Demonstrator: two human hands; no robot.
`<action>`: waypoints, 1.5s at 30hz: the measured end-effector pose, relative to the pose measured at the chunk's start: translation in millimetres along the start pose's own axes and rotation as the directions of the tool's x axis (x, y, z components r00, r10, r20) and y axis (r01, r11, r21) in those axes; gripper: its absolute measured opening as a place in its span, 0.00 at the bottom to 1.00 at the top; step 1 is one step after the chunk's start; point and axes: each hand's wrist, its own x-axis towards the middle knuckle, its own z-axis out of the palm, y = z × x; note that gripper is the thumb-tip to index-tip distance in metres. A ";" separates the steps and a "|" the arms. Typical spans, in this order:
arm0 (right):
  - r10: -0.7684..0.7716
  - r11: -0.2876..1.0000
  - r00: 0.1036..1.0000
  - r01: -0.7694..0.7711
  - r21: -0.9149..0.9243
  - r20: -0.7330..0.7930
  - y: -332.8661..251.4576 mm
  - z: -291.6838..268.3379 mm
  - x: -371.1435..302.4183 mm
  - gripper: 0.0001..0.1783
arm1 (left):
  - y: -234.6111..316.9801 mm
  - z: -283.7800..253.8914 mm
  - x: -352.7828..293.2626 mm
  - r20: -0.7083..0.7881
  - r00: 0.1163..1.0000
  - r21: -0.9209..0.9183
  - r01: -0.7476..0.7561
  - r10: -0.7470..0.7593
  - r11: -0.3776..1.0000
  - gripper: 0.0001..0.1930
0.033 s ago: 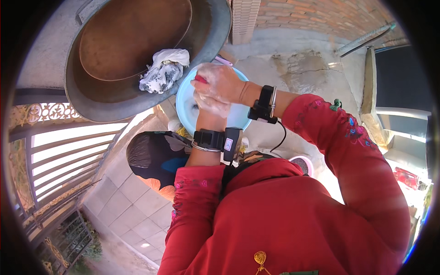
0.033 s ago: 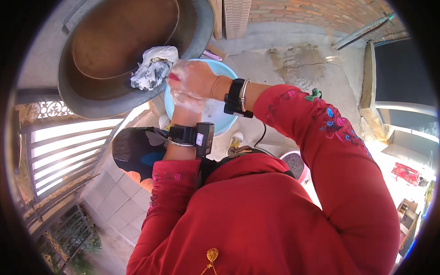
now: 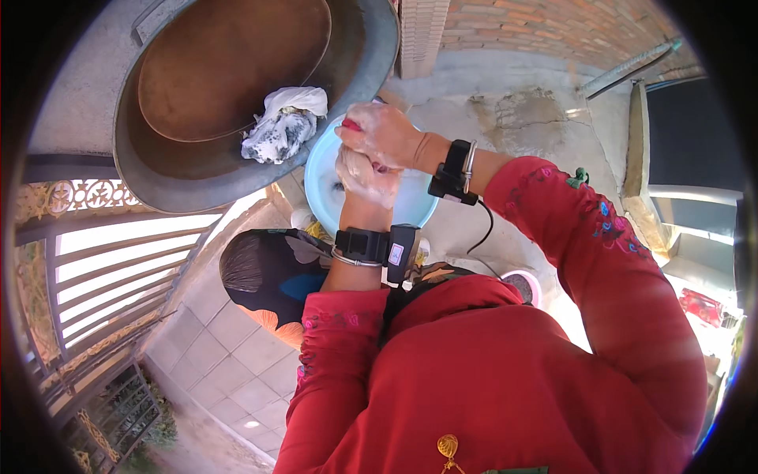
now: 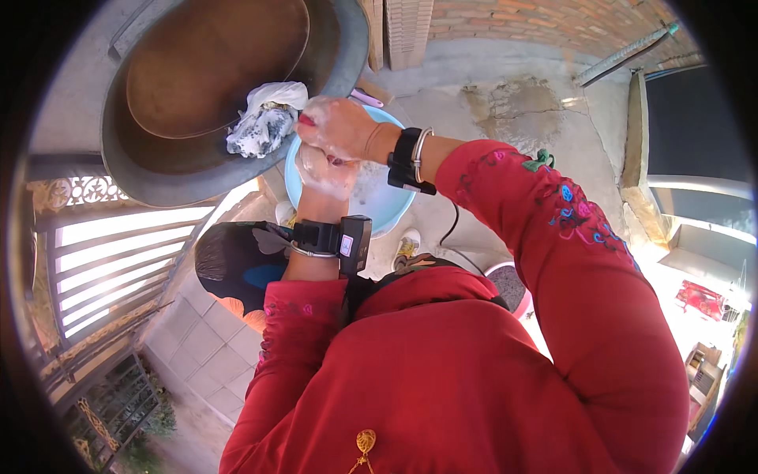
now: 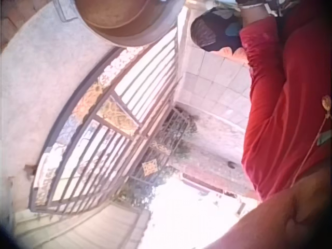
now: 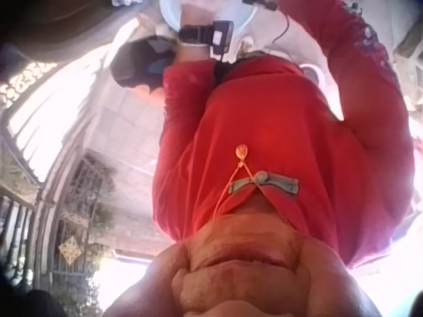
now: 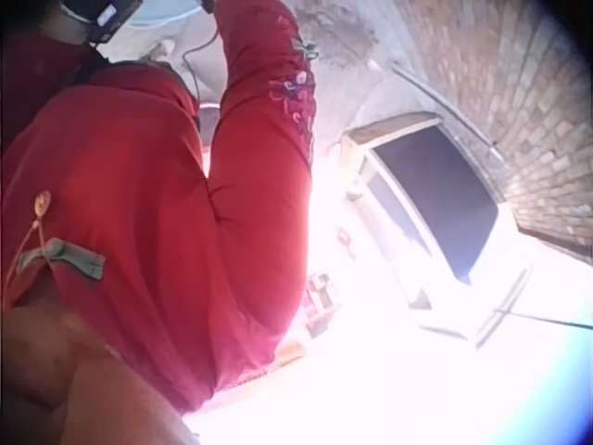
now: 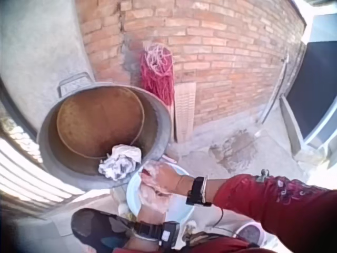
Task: Washing a patterned piece of clothing by hand in a blue basin with soapy water.
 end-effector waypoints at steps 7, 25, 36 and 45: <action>0.179 0.975 0.983 -0.183 0.123 0.047 56.3 -36.5 -1.5 0.17 | 66.4 47.5 7.9 -0.135 0.881 -0.498 0.336 -0.454 0.799 0.19; 0.026 0.699 0.998 0.021 0.714 -0.056 45.5 -25.6 -29.6 0.11 | 58.7 55.8 -6.1 0.156 0.936 -0.483 0.352 -0.316 0.802 0.15; 0.010 0.996 0.998 -0.004 0.088 -0.065 -12.7 -20.1 -17.4 0.16 | 34.9 50.9 -13.9 0.327 0.920 -0.601 0.380 -0.217 0.703 0.18; -0.035 0.984 0.999 0.029 0.176 0.031 -38.7 9.7 -31.7 0.23 | 38.1 25.7 -13.9 0.141 0.970 -0.619 0.243 -0.199 0.747 0.26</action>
